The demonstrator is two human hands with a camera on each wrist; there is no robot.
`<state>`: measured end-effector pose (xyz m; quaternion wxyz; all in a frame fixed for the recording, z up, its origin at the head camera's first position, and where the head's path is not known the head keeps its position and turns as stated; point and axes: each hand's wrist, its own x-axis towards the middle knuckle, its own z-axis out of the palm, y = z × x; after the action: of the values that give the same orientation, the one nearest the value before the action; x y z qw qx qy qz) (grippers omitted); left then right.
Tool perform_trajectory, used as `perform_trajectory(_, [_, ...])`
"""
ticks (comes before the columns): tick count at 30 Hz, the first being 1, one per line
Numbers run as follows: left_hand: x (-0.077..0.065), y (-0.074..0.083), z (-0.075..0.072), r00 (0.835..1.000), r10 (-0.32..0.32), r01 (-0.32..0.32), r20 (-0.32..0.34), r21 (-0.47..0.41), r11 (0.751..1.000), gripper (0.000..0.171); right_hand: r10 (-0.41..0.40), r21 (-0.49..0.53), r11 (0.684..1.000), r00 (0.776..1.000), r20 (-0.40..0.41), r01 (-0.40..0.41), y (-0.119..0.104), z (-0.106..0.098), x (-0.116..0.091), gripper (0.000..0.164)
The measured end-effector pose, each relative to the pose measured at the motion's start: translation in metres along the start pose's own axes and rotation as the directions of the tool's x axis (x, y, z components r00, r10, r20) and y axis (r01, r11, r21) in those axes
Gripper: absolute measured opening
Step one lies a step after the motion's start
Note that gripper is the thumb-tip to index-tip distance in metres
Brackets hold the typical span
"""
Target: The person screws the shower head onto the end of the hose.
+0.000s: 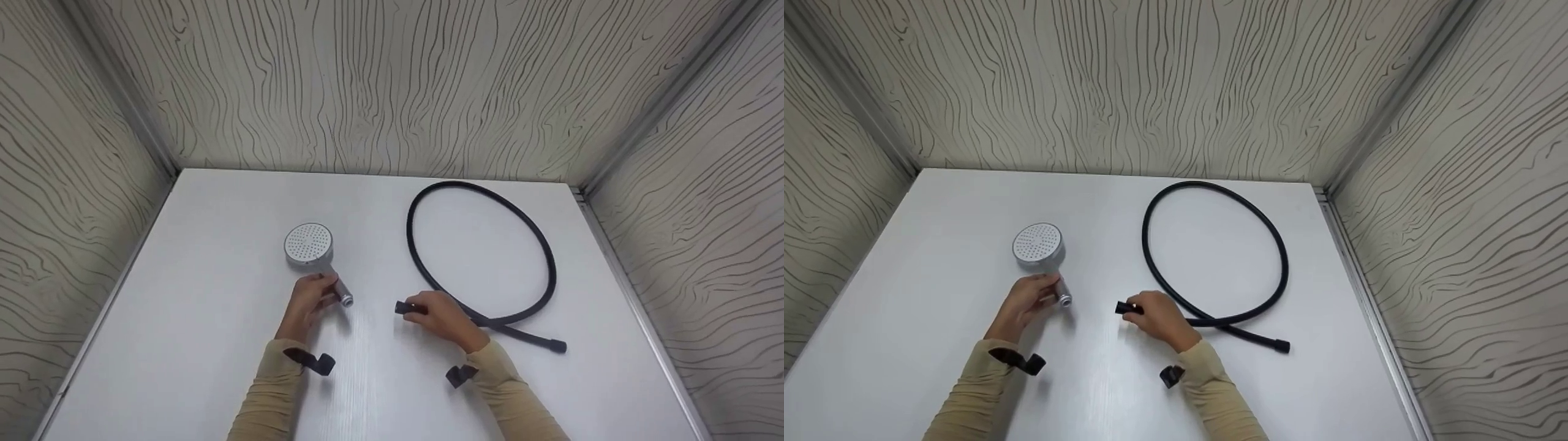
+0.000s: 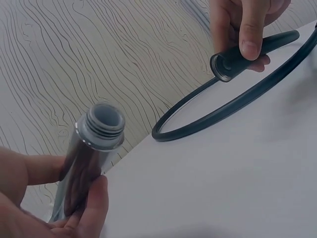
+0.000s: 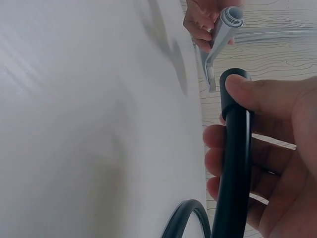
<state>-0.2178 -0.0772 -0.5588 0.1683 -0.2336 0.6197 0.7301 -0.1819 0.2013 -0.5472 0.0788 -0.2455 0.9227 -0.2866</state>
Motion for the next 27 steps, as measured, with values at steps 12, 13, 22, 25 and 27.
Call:
perform_trajectory(12, [-0.005, 0.001, 0.001, 0.999, 0.032, -0.032, -0.010, -0.008, 0.999, 0.042, -0.008, 0.018, 1.000, 1.000, -0.024, 0.009, -0.007, -0.008, 0.004, 0.009])
perform_trajectory(13, [-0.005, 0.001, 0.001, 0.999, 0.030, -0.030, -0.016, -0.006, 1.000, 0.041, -0.011, 0.018, 1.000, 1.000, -0.025, 0.011, -0.007, -0.008, 0.004, 0.009])
perform_trajectory(22, [-0.008, 0.002, 0.004, 0.999, 0.044, -0.045, -0.032, -0.044, 0.998, 0.040, 0.005, 0.002, 1.000, 1.000, -0.029, -0.005, -0.010, -0.009, 0.007, 0.010])
perform_trajectory(25, [-0.009, 0.004, 0.006, 0.998, 0.046, -0.047, -0.038, -0.046, 0.998, 0.038, 0.001, -0.002, 1.000, 0.999, -0.034, -0.001, -0.011, -0.010, 0.008, 0.009])
perform_trajectory(27, [-0.010, 0.004, 0.007, 0.998, 0.051, -0.053, -0.041, -0.045, 0.998, 0.038, -0.007, 0.001, 1.000, 0.999, -0.038, 0.007, -0.011, -0.011, 0.007, 0.010])
